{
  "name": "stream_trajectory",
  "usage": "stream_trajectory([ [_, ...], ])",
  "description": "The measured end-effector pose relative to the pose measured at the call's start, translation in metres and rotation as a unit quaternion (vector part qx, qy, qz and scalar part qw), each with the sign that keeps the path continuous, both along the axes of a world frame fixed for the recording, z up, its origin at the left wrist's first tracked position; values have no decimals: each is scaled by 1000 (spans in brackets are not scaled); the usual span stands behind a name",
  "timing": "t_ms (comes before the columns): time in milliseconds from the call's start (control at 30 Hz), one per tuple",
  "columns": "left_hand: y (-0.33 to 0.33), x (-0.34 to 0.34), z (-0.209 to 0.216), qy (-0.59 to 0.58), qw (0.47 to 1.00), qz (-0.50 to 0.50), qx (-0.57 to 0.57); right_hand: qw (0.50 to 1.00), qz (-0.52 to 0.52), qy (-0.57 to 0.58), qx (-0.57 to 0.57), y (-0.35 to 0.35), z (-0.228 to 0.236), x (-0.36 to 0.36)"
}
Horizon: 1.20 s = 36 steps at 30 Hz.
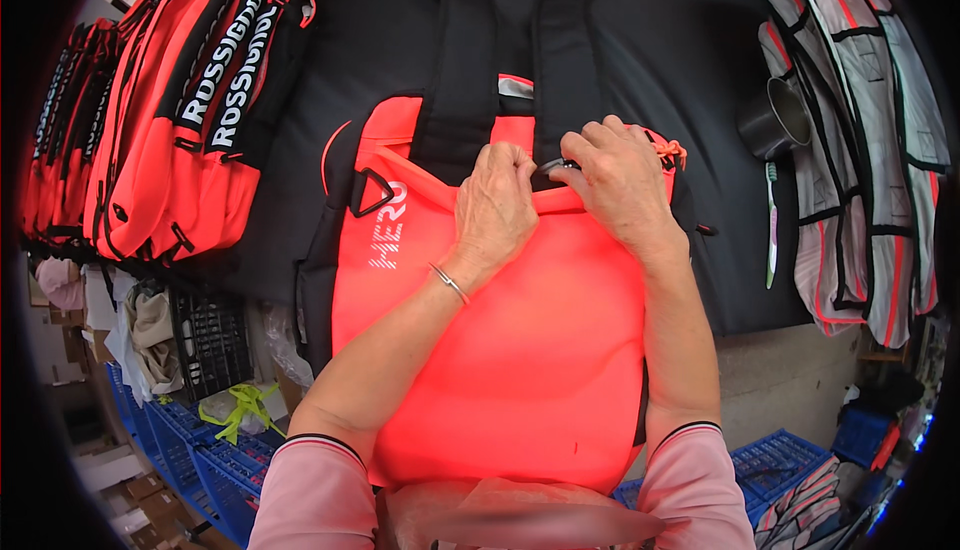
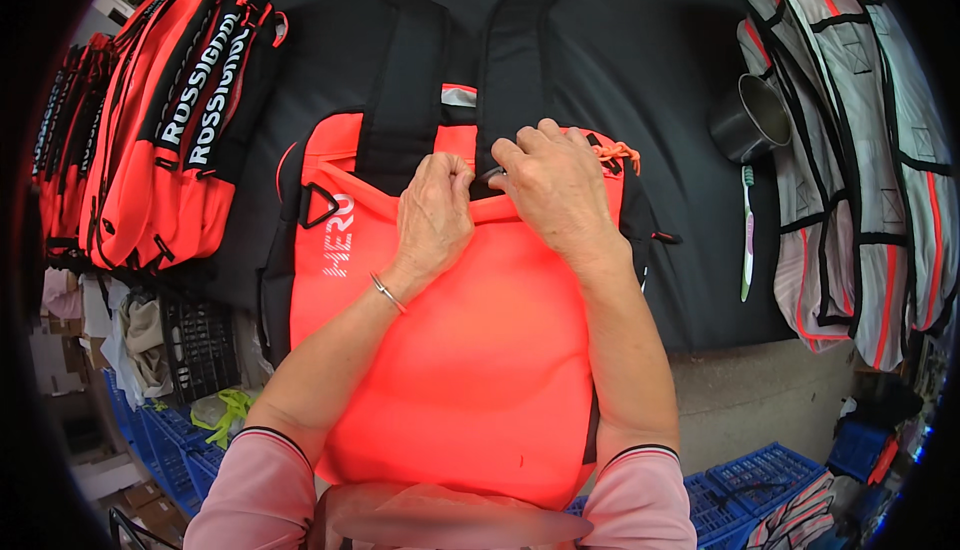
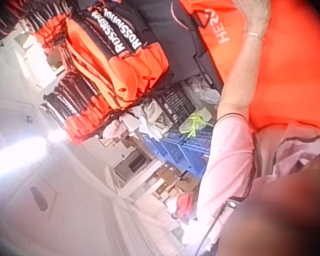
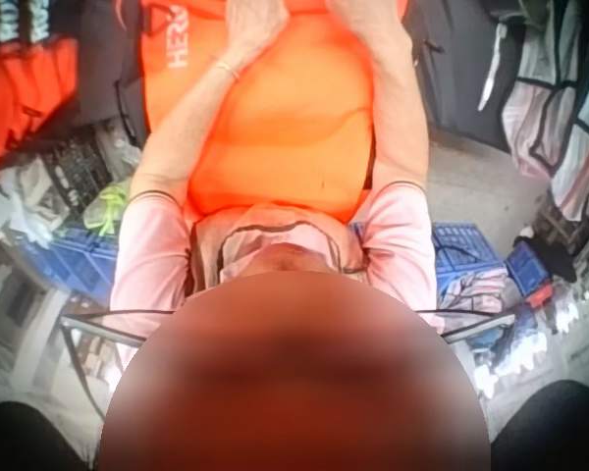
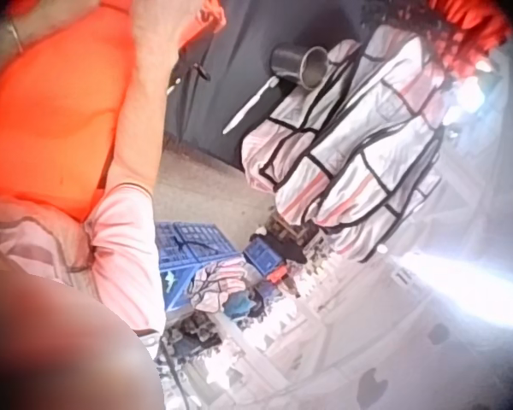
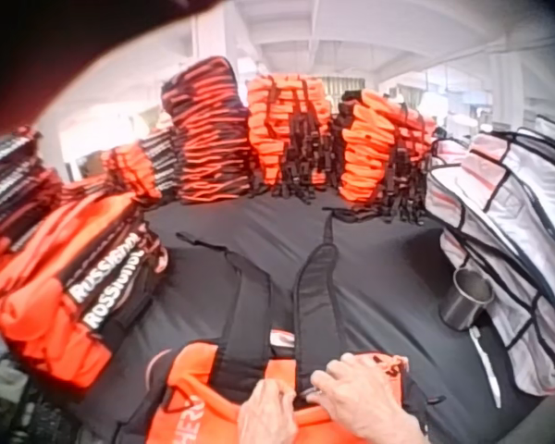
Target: The recorder uses a small pair of nippers to trim excess thread from the straps and seams of sport bags.
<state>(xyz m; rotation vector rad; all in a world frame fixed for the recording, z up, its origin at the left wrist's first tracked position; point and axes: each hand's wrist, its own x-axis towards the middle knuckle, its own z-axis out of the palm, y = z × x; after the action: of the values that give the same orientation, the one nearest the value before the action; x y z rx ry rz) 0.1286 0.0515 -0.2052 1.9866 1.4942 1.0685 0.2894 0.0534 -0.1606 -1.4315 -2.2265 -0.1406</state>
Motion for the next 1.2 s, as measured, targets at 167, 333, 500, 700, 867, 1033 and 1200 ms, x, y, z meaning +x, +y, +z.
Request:
stream_trajectory([
  [167,-18,-12,15,-11,992,-121,33,995,-26,54,-79,0,-3,8],
  [333,-58,-25,19,96,927,-276,236,908,-98,387,-130,3,16,4],
  [500,-57,-38,11,108,934,-260,220,880,-118,383,-255,-17,21,-16],
  [700,8,-60,45,130,983,-52,118,943,-64,241,-219,-38,2,-7],
  [867,27,-61,43,191,977,-97,-16,945,-50,237,-220,-39,1,-5],
  [1033,32,-63,37,185,975,-126,-5,949,-19,254,-183,-39,-3,-5],
  [1200,26,-61,42,419,897,-126,64,942,-13,268,-203,-38,-9,-1],
])
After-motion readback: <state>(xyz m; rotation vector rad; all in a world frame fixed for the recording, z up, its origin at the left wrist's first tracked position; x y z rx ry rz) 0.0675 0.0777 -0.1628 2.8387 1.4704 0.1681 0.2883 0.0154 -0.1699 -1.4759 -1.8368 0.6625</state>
